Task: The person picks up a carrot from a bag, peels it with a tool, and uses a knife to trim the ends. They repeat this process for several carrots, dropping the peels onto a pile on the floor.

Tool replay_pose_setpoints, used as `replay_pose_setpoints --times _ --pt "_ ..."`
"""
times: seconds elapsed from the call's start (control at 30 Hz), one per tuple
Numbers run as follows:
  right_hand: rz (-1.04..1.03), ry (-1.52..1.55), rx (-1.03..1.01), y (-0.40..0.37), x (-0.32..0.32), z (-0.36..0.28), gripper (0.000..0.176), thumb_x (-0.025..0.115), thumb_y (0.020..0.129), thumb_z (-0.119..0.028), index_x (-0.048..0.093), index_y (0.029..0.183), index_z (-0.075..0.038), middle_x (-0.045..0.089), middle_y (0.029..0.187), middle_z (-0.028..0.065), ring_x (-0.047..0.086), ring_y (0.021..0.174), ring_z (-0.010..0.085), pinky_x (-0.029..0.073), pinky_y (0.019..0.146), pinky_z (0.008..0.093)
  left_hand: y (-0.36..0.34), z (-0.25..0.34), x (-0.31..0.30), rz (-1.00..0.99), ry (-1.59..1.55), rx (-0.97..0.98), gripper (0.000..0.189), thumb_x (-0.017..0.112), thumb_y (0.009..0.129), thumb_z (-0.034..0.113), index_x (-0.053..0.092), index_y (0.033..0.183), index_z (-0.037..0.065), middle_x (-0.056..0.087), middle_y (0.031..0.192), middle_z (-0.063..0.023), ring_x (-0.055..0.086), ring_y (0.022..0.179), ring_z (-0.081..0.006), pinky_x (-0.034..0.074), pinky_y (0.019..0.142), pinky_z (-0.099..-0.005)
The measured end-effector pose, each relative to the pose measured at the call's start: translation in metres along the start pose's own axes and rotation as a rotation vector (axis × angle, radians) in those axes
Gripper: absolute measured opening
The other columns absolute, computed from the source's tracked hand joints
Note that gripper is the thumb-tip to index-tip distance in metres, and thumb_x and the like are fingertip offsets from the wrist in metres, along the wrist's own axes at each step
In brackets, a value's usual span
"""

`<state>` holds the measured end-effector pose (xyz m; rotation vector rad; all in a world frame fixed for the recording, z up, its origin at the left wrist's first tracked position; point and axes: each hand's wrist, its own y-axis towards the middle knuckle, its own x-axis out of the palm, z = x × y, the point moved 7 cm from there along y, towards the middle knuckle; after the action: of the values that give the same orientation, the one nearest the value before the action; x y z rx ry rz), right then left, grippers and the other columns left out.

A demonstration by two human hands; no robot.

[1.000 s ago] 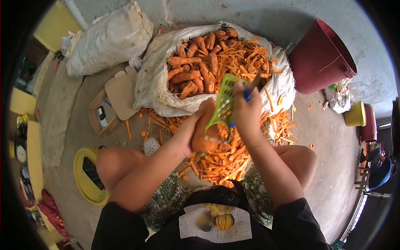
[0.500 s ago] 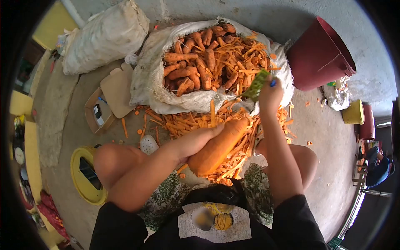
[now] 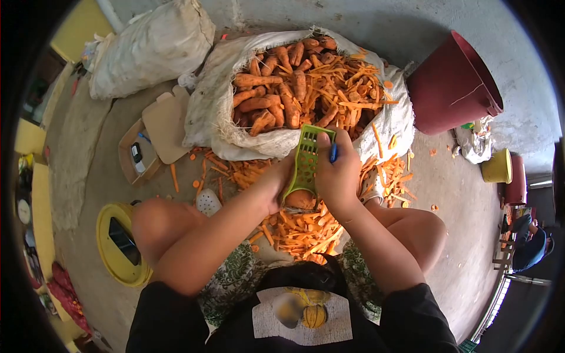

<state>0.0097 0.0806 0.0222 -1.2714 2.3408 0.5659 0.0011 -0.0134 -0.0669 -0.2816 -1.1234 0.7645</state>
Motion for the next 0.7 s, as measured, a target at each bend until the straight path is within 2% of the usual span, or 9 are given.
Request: replay_pose_setpoints --times 0.1,0.17,0.27,0.33,0.4,0.5,0.57,0.6,0.7 --pt "0.03 -0.08 -0.014 0.002 0.0 0.009 0.014 0.053 0.078 -0.007 0.051 0.089 0.001 0.053 0.062 0.0214 0.054 0.058 0.0363 0.041 0.051 0.0396 -0.004 0.003 0.002 0.053 0.012 0.009 0.041 0.032 0.092 0.04 0.046 0.114 0.008 0.059 0.095 -0.0037 0.06 0.084 -0.0133 0.051 0.07 -0.0288" --pt "0.052 -0.109 -0.012 0.006 -0.002 0.009 0.013 0.053 0.077 -0.006 0.05 0.088 0.002 0.054 0.063 0.0215 0.055 0.059 0.037 0.041 0.052 0.0402 -0.003 0.008 0.004 0.075 0.016 0.024 0.036 0.03 0.094 0.031 0.045 0.112 0.004 0.057 0.102 -0.0092 0.059 0.087 -0.0175 0.052 0.072 -0.0326" --pt "0.006 -0.15 0.061 0.015 -0.002 0.014 0.014 0.053 0.079 -0.01 0.051 0.086 0.002 0.054 0.063 0.0208 0.055 0.059 0.0366 0.042 0.053 0.04 0.0 0.007 0.004 -0.008 0.091 0.028 0.04 0.033 0.093 0.036 0.046 0.11 0.003 0.058 0.096 -0.01 0.061 0.081 -0.0177 0.052 0.07 -0.0324" --pt "0.101 -0.232 0.143 0.028 -0.008 0.038 0.021 0.047 0.088 -0.019 0.054 0.084 0.001 0.055 0.064 0.0162 0.052 0.055 0.0197 0.04 0.051 0.0327 -0.015 -0.004 0.001 0.097 0.521 -0.119 0.042 0.036 0.091 0.039 0.047 0.107 0.002 0.06 0.087 -0.0108 0.062 0.073 -0.0175 0.053 0.067 -0.0317" --pt "0.257 -0.11 0.158 0.063 -0.018 0.116 0.022 0.047 0.087 -0.019 0.055 0.085 0.001 0.059 0.069 0.0167 0.056 0.058 0.0208 0.041 0.052 0.033 -0.03 -0.027 0.003 0.032 0.307 -0.248 0.044 0.039 0.09 0.042 0.05 0.103 0.001 0.06 0.084 -0.0113 0.062 0.068 -0.0191 0.052 0.061 -0.032" --pt "0.322 -0.335 0.271 0.074 -0.05 0.112 0.023 0.047 0.088 -0.02 0.054 0.084 0.002 0.057 0.064 0.0099 0.051 0.053 0.0158 0.039 0.05 0.0302 -0.042 -0.019 0.013 0.004 0.327 -0.144 0.051 0.039 0.088 0.046 0.047 0.108 0.0 0.06 0.084 -0.0131 0.062 0.07 -0.0246 0.053 0.061 -0.0388" --pt "0.304 0.052 0.345 0.074 -0.05 0.113 0.03 0.047 0.089 -0.026 0.049 0.079 0.002 0.052 0.059 0.012 0.049 0.05 0.0185 0.04 0.048 0.0317 -0.042 -0.012 0.007 -0.029 0.255 -0.162 0.049 0.039 0.089 0.045 0.048 0.108 0.001 0.06 0.086 -0.0132 0.062 0.071 -0.025 0.053 0.062 -0.0392" --pt "0.295 0.049 0.342 0.072 -0.048 0.107 0.03 0.047 0.089 -0.026 0.049 0.079 0.002 0.052 0.059 0.012 0.049 0.05 0.0185 0.04 0.048 0.0317 -0.042 -0.009 0.006 -0.063 0.173 -0.174 0.047 0.038 0.089 0.044 0.048 0.108 0.003 0.059 0.087 -0.0134 0.062 0.073 -0.0254 0.053 0.062 -0.0395" --pt "0.22 0.396 0.275 0.053 -0.026 0.052 0.032 0.046 0.09 -0.027 0.047 0.075 0.0 0.047 0.057 0.0032 0.039 0.047 0.0106 0.035 0.045 0.0281 -0.032 -0.004 -0.008 0.02 0.092 -0.16 0.043 0.039 0.089 0.043 0.048 0.109 0.005 0.058 0.092 -0.0126 0.061 0.077 -0.0258 0.053 0.064 -0.0414"
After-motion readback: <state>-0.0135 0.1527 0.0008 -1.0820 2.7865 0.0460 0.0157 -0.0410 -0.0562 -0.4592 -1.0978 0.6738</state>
